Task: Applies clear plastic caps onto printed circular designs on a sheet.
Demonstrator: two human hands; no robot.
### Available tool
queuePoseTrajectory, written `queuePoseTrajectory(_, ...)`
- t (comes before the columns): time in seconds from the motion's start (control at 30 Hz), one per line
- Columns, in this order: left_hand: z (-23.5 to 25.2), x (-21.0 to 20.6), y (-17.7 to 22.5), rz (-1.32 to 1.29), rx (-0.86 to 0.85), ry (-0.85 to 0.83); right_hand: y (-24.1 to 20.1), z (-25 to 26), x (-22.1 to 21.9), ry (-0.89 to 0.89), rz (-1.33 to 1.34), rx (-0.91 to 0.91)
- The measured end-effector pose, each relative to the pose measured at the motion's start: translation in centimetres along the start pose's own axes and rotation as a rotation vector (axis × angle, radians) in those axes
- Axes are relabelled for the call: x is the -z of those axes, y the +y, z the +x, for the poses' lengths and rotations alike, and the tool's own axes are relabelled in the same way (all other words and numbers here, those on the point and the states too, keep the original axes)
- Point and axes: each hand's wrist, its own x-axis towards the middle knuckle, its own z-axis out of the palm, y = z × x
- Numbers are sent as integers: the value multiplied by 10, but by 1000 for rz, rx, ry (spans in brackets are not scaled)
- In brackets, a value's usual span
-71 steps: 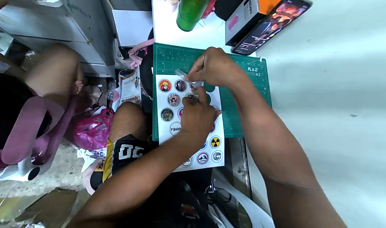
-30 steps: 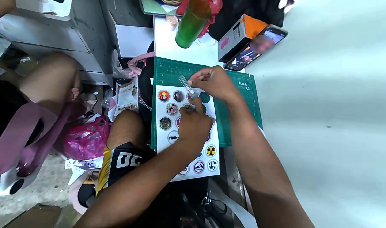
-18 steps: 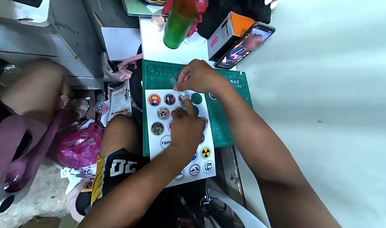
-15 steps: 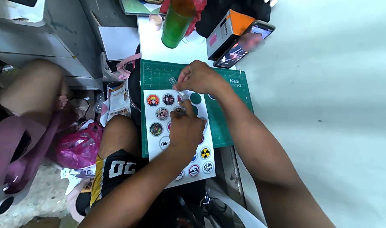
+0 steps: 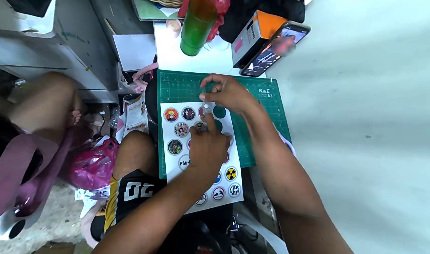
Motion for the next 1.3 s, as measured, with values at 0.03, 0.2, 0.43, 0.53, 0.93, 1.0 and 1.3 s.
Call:
queuePoseTrajectory(0.03, 0, 0, 0, -5, -3, -3, 1, 0, 0, -15, 0, 12)
queuePoseTrajectory(0.2, -1, -2, -1, 13, 4, 32, 4, 7, 3, -37, -174, 87)
queuePoseTrajectory(0.43, -1, -8, 0, 45, 21, 124, 0, 12, 17, -126, -419, 190)
queuePoseTrajectory(0.53, 0, -10, 0, 89, 27, 98, 7, 11, 24, -125, -442, 211)
queuePoseTrajectory(0.93, 0, -11, -3, 216, -6, 119, 27, -18, 15, 118, -334, 93)
queuePoseTrajectory(1.0, 0, -9, -3, 214, -4, 109, 27, -22, 14, 135, -339, 86)
queuePoseTrajectory(1.3, 0, -7, -5, 151, -11, 120, 32, -41, 6, 218, -278, 11)
